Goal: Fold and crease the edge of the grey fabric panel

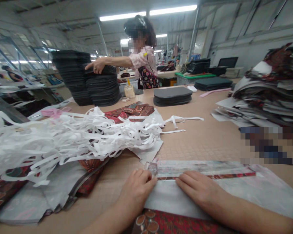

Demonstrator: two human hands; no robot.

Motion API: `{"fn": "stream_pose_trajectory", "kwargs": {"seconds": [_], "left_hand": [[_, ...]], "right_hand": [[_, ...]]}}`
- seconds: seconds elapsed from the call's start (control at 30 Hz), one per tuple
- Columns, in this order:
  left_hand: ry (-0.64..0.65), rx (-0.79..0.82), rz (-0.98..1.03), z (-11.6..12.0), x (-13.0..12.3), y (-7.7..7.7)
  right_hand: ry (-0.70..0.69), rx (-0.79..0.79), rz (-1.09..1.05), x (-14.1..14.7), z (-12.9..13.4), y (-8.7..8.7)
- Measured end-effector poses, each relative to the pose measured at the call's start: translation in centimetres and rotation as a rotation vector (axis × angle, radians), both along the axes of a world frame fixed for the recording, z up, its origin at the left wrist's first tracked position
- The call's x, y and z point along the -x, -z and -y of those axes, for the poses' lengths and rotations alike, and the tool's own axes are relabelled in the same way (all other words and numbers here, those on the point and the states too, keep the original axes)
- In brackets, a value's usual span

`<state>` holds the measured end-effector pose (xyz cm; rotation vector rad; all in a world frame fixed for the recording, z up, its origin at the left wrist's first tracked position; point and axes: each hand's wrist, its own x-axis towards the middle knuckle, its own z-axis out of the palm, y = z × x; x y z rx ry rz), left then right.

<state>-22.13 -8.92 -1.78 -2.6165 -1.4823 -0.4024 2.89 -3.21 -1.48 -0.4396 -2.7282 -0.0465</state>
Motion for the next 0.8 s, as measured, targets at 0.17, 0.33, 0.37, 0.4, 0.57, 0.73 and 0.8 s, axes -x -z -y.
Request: {"fn": "stream_pose_trajectory", "kwargs": {"seconds": [0.17,0.33,0.37,0.4,0.57,0.73,0.8], "left_hand": [[-0.019,0.104,0.109,0.0,0.2,-0.7],[-0.092,0.135,0.274,-0.1,0.3,-1.1],[-0.118,0.13,0.282,-0.1,0.3,-1.1],[-0.146,0.128,0.284,-0.1,0.3,-1.1],[-0.27,0.185,0.274,-0.3,0.5,-1.4],[-0.244,0.211,0.331,0.1,0.3,-1.8],[-0.187,0.193,0.368,0.2,0.2,-1.8]], "right_hand": [[0.151,0.084,0.109,-3.2,-0.9,-1.3],[0.19,0.365,0.165,1.5,-1.4,-2.8],[0.184,0.411,0.151,2.8,-1.5,-2.8],[0.184,0.448,0.138,3.9,-1.6,-2.8],[0.181,0.549,0.123,6.4,-2.4,-2.5],[0.094,0.649,0.098,5.5,-2.1,-3.3],[0.061,0.759,0.086,5.3,-2.1,-3.6]]}}
